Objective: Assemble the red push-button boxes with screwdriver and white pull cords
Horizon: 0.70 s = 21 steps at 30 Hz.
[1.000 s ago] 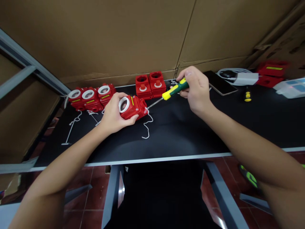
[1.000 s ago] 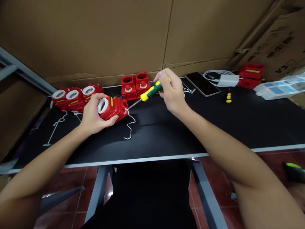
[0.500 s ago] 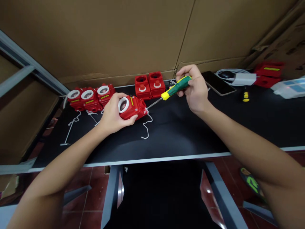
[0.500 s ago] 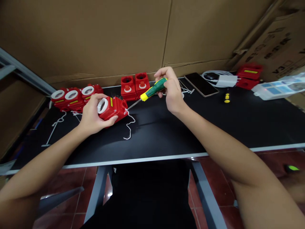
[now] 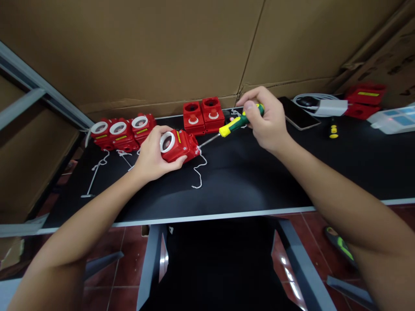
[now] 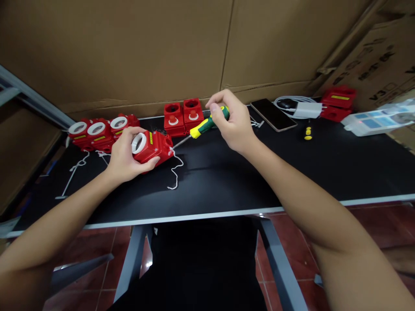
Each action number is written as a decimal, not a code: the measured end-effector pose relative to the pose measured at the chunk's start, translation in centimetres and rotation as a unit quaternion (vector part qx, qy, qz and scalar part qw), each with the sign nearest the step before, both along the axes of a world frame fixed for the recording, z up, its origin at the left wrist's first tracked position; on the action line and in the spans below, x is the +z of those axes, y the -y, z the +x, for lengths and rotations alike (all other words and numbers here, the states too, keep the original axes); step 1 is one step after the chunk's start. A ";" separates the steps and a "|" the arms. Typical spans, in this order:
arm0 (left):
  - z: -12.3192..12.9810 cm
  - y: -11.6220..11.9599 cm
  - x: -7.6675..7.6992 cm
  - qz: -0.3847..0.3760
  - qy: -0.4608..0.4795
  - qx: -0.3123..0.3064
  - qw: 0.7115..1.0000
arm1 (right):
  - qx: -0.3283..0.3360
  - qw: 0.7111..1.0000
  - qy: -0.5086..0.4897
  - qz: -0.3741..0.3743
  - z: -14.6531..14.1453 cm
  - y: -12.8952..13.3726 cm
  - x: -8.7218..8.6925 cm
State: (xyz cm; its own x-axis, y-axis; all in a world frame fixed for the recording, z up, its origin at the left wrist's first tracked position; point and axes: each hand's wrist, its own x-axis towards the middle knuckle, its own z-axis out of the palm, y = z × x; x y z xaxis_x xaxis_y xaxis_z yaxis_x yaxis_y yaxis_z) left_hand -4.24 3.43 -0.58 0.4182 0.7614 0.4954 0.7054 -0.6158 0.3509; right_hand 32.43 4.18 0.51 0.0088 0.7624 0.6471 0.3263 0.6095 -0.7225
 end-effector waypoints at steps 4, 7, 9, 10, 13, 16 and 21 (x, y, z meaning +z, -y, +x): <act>0.1 0.1 0.1 -0.003 0.001 0.004 1.000 | 0.057 0.996 -0.050 -0.037 0.1 -0.9 -0.8; 0.1 0.1 0.1 -0.003 -0.005 0.004 1.000 | 0.093 0.991 -0.078 -0.063 0.2 -1.5 -0.8; 0.1 0.1 0.2 -0.001 -0.007 0.003 1.000 | 0.116 0.987 -0.085 -0.072 0.2 -1.5 -0.5; 0.1 0.2 0.2 0.001 -0.006 0.001 1.000 | 0.129 0.985 -0.085 -0.072 0.2 -1.5 -0.3; 0.2 0.2 0.2 0.004 -0.005 -0.003 1.000 | 0.143 0.983 -0.084 -0.075 0.2 -1.2 -0.2; 0.1 0.1 0.2 0.002 -0.009 0.003 1.000 | 0.074 0.994 -0.050 -0.071 0.2 -1.0 -0.5; -0.1 0.1 0.1 0.007 -0.008 -0.001 1.000 | 0.000 0.999 0.031 -0.014 0.5 -1.0 -0.6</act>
State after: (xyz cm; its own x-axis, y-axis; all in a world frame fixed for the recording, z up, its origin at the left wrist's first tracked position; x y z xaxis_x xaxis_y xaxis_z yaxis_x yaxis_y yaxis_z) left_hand -4.36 3.36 -0.52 0.4272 0.7540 0.4990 0.7104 -0.6213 0.3306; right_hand 32.89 5.17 -0.08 -0.0308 0.7797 0.6254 0.3703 0.5901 -0.7174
